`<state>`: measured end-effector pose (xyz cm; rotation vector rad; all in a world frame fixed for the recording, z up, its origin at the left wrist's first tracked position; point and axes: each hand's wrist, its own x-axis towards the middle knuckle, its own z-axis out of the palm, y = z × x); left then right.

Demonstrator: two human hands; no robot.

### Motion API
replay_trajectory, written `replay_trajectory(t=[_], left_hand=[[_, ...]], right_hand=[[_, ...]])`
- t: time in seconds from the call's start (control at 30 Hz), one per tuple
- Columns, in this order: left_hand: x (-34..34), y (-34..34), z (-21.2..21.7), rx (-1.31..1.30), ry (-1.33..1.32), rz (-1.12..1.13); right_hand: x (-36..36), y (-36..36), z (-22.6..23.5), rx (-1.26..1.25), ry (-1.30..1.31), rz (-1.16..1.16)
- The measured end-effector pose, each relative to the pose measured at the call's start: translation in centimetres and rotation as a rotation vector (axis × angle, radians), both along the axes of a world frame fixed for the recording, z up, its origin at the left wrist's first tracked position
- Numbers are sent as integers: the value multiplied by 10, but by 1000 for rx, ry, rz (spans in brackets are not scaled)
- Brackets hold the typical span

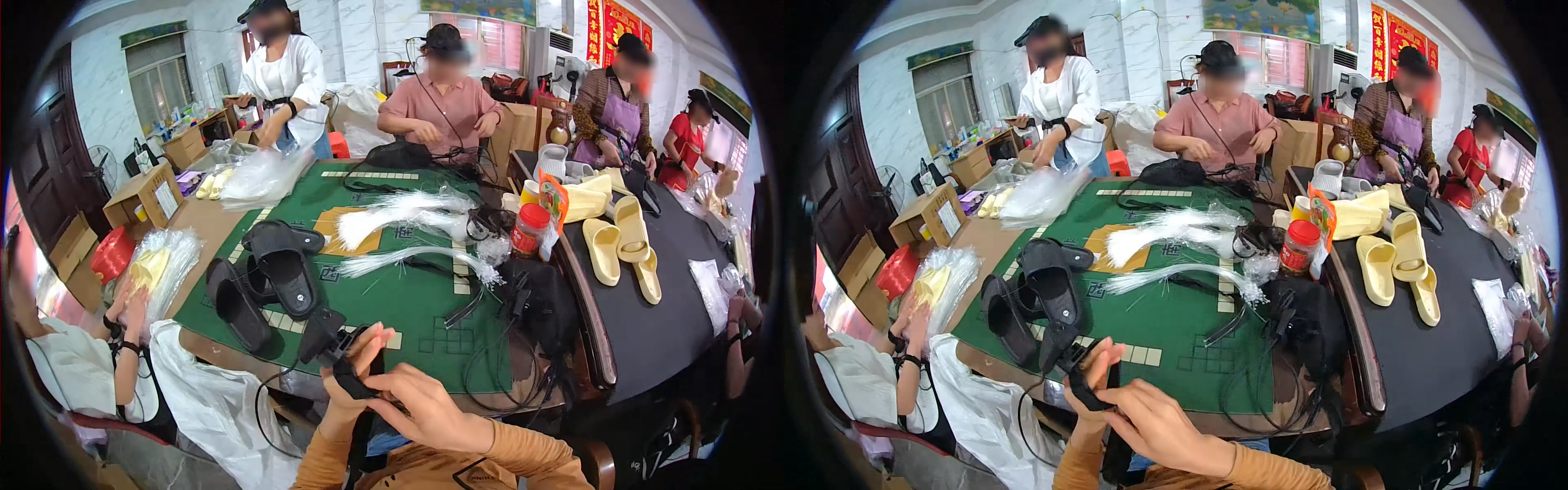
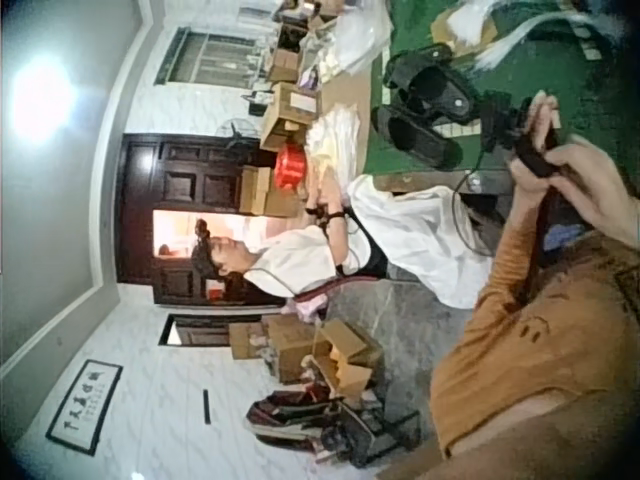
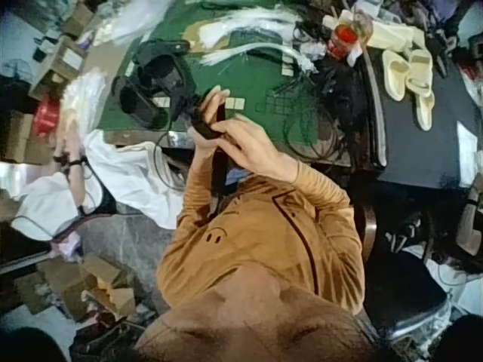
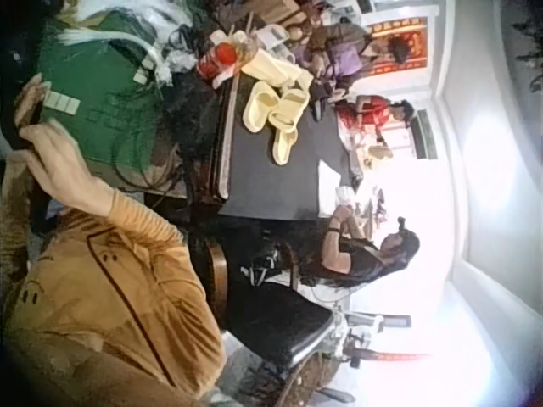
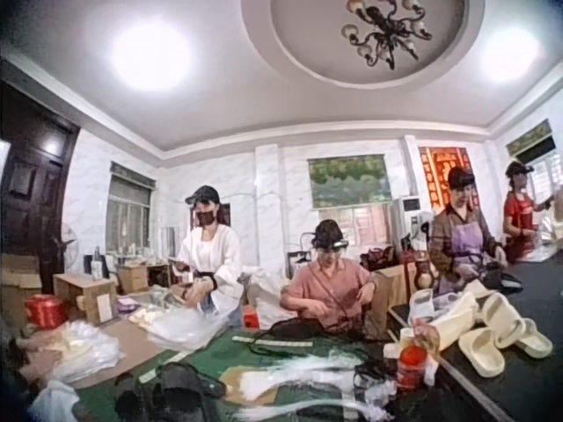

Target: The recorder is shown assembling and connecting electronic components, straps, and decorative elements onto a black footwear base (sandal/slide).

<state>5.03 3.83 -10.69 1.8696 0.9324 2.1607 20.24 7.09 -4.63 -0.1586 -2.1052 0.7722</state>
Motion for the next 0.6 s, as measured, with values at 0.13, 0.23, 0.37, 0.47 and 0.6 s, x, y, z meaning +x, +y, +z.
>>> replay_trajectory(t=[0.13, 0.23, 0.37, 0.47, 0.6], left_hand=[[-1, -8, 2, -41, -436, -146], [-10, -5, 16, -27, -714, -373], [-7, -4, 29, -39, -642, -495], [-2, -5, 46, -75, -626, -474], [4, -1, 47, -161, -412, -233]], right_hand=[[2, 4, 5, 99, 1, 17], [5, 16, 19, 352, -49, -54], [-2, 39, 23, 251, 42, -128], [-9, 47, 24, 33, 106, 22], [-15, 43, 12, -41, 41, 77]])
